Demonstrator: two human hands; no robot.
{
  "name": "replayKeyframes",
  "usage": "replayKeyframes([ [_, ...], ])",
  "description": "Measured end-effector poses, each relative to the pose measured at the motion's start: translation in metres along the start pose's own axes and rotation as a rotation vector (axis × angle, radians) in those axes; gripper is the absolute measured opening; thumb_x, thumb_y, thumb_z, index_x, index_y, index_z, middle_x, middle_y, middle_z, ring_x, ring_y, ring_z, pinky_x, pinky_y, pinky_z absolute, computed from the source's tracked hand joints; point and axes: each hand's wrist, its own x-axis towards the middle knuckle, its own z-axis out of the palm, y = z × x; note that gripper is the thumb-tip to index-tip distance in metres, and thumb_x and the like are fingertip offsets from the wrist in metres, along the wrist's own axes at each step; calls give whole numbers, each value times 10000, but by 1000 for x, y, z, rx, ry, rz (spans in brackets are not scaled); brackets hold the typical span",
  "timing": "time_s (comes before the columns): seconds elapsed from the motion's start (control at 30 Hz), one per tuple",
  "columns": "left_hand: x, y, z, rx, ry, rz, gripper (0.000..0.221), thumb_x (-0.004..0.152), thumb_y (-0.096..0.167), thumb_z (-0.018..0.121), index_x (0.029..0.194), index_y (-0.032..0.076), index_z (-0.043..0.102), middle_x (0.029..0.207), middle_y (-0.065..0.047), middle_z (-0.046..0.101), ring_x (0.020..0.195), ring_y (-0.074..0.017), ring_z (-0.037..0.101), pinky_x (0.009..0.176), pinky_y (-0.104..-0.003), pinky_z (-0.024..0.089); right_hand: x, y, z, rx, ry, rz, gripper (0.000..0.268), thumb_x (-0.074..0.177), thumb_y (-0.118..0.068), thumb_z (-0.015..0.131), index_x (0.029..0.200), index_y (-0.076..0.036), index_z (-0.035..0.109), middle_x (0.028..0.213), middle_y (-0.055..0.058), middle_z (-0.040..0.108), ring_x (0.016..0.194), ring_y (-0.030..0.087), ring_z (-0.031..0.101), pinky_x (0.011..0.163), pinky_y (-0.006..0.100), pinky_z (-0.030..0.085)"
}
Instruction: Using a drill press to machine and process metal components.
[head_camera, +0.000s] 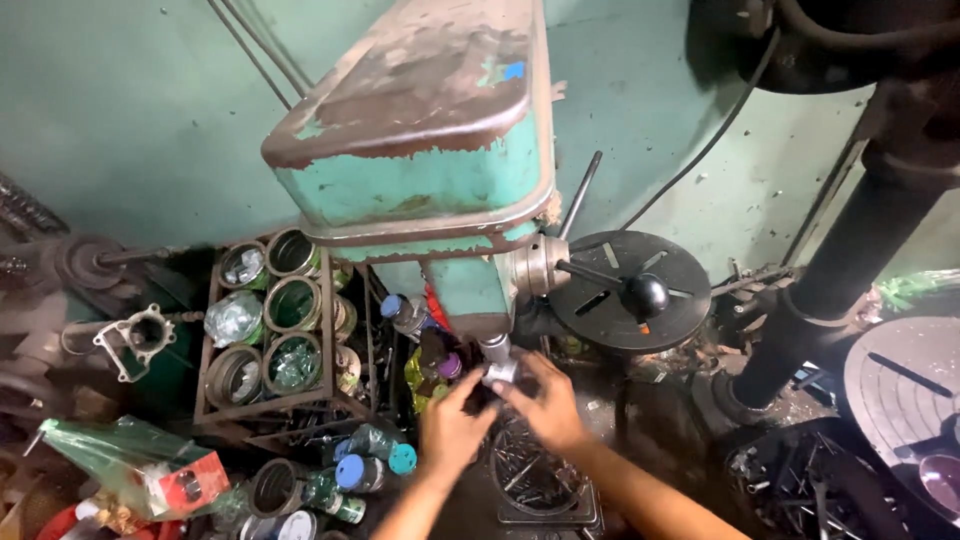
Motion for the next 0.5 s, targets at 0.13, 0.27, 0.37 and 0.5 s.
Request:
replayKeyframes([
  [0.13,18,11,-42,-187,-173,-9,795,630,86,938,1368,73,642,1348,-82,726,1199,-182,722,1026,-280,531,7,20,-11,421,-117,245,794,809,-226,782,1488,32,463,1460,293,589,1300,371,633,1080,458,525],
  [0.27,29,3,-35,-456,-357,-298,885,684,-42,868,1474,215,562,1530,67,614,532,-33,320,515,-171,359,19,19,-8,542,-144,331,982,757,-404,754,1588,-89,337,1618,250,361,1440,454,378,1121,647,373],
  [0.37,38,-13,-23,-476,-436,-317,871,718,30,857,1497,179,496,1570,-150,518,679,-103,665,643,-224,603,24,24,-3,835,-202,380,890,867,-327,698,1595,-66,259,1526,290,446,1367,456,492,1135,635,368],
  [0.5,37,-9,-14,-469,-446,-320,749,634,62,910,1338,67,654,1344,-171,710,1267,-271,683,1078,-401,539,28,23,0,1038,-140,509,503,1013,-242,530,1441,18,488,1315,186,637,1138,246,603,985,376,464],
])
